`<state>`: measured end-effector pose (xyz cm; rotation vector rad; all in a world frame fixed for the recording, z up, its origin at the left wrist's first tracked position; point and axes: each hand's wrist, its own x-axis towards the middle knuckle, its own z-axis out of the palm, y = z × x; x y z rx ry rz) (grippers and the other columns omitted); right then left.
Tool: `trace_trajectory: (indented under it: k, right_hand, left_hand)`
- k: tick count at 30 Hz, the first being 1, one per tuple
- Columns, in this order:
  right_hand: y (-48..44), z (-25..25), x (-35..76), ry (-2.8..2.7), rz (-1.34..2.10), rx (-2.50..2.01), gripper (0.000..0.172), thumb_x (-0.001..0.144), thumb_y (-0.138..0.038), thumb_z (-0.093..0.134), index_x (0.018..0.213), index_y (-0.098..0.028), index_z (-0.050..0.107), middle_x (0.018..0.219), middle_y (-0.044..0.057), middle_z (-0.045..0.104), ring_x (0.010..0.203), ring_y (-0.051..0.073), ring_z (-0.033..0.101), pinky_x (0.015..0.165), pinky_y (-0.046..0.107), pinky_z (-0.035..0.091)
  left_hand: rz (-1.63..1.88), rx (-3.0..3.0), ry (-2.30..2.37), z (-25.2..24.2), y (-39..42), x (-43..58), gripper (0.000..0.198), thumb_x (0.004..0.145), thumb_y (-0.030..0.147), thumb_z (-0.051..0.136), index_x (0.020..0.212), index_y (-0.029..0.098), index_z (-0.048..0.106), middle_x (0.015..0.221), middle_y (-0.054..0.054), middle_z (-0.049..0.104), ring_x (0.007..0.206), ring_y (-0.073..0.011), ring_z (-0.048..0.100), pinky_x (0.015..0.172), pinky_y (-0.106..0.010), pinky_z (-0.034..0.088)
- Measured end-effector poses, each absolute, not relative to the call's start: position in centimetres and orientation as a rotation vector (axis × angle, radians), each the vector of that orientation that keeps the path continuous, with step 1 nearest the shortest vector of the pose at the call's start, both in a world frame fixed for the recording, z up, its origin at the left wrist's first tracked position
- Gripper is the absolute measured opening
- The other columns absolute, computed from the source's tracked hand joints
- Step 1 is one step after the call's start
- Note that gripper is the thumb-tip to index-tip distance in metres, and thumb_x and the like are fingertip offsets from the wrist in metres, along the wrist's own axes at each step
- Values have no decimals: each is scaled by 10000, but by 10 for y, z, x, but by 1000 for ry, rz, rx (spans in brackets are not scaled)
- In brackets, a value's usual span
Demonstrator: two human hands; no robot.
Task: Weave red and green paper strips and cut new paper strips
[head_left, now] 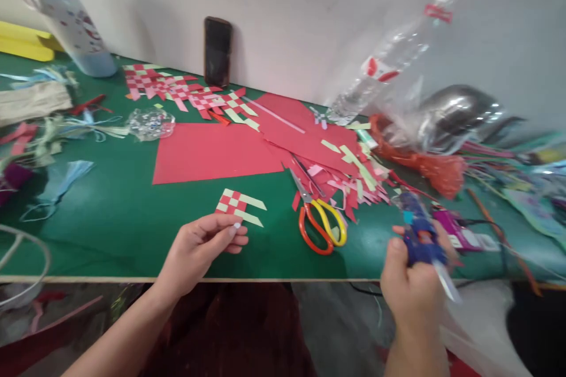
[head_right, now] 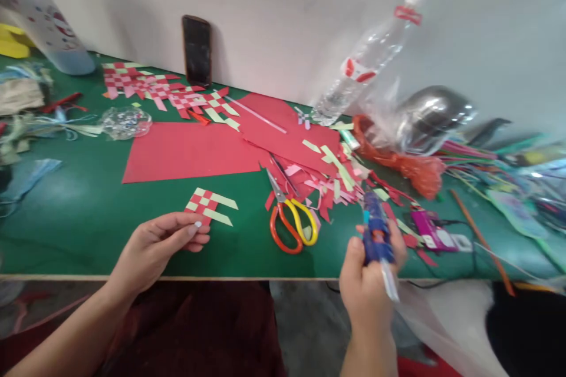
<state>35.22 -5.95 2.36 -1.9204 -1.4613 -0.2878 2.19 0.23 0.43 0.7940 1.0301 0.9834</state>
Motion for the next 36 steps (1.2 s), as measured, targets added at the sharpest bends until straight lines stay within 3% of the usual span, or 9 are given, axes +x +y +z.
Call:
trace_trajectory:
  k: [5, 9, 13, 15, 20, 28, 36]
  right_hand:
    - [-52, 6, 393, -1697, -327, -2269, 567, 935, -376, 401, 1448, -135, 399, 1130, 194, 630, 1011, 343, 565, 906, 547, 444]
    - [-48, -3, 401, -1762, -255, -2282, 559, 905, -294, 439, 1441, -140, 430, 1140, 194, 626, 1050, 343, 554, 923, 551, 437]
    - [-55, 2, 416, -1773, -171, -2225, 537, 880, -410, 526, 1384, -225, 506, 1321, 140, 560, 1200, 314, 518, 1000, 502, 437]
    - [-62, 7, 428, -1734, -150, -2196, 492, 880, -449, 523, 1332, -256, 546, 1334, 111, 558, 1186, 275, 544, 971, 450, 478]
    - [-78, 7, 444, -1530, -236, -2195, 405, 932, -431, 408, 1199, -198, 604, 1115, 137, 643, 949, 240, 621, 763, 401, 551]
    - [-89, -9, 421, -1589, -297, -2309, 410, 871, -505, 520, 1101, -184, 629, 1035, 127, 685, 942, 282, 623, 835, 447, 517]
    - [-92, -10, 424, -1731, -377, -2294, 487, 915, -522, 397, 1062, -143, 665, 920, 165, 707, 808, 306, 652, 701, 419, 503]
  left_hand:
    - [959, 805, 1057, -4, 2, 17, 309, 755, 384, 794, 934, 138, 737, 896, -84, 766, 774, -204, 742, 677, -283, 643]
    - [962, 785, 1088, -9, 1, 15, 310, 735, 366, 813, 951, 156, 738, 918, -80, 769, 812, -217, 744, 701, -290, 647]
    - [960, 769, 1102, -12, 1, 12, 317, 683, 355, 848, 910, 160, 745, 893, -76, 773, 790, -228, 747, 698, -301, 651]
    - [959, 766, 1111, -13, 2, 12, 330, 651, 361, 865, 884, 157, 749, 877, -76, 773, 770, -236, 747, 686, -310, 654]
    - [949, 784, 1119, -13, 3, 11, 345, 627, 362, 878, 877, 157, 757, 888, -80, 775, 773, -241, 748, 697, -307, 654]
    - [975, 774, 1091, -13, 2, 11, 334, 641, 353, 873, 885, 157, 755, 862, -79, 774, 760, -237, 747, 689, -310, 652]
    - [1034, 753, 1005, -1, 0, 21, 272, 715, 343, 834, 884, 148, 747, 814, -66, 768, 709, -184, 738, 664, -265, 633]
